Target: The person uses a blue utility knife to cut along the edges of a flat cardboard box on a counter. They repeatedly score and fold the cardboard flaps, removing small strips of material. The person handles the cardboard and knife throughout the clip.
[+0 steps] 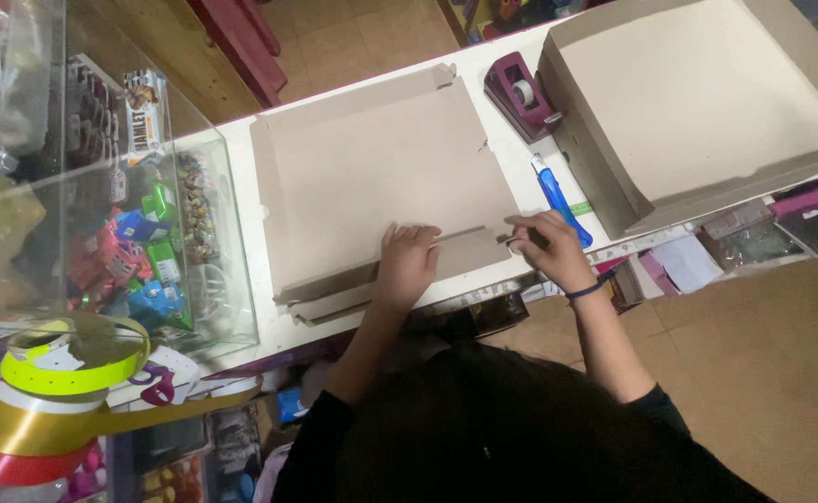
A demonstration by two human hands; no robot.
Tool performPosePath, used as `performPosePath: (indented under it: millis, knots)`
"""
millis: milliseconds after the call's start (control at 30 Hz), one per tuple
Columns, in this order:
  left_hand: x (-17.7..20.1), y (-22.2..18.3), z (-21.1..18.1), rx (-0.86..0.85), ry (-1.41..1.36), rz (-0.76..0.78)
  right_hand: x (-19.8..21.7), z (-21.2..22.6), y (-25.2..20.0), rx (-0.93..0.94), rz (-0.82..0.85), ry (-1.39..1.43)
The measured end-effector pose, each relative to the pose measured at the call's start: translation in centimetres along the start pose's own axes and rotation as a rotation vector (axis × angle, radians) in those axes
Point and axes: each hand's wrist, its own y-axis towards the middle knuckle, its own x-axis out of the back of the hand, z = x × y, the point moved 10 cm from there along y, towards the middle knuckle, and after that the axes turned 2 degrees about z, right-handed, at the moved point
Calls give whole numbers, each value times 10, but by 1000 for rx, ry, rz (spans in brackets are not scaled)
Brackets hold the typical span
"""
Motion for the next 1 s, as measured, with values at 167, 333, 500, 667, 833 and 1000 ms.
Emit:
performPosePath:
  millis: [167,333,500,667,833,1000]
  knots:
    - [-6,24,-39,-78,-109,4,10,6,-4,-13,-145,56]
    - [-5,37,-51,-117,-176,1,14,18,5,43,-175,57]
    - [1,35,-44,-36,-314,37,5,38,14,133,-110,15]
    - [6,34,-46,-24,-332,24,0,64,24,155,-43,-12]
    - [3,32,-42,-12,-325,-9,1,51,19,94,-31,9]
    - [6,31,-44,-36,-290,-25,10,26,11,52,-29,-31]
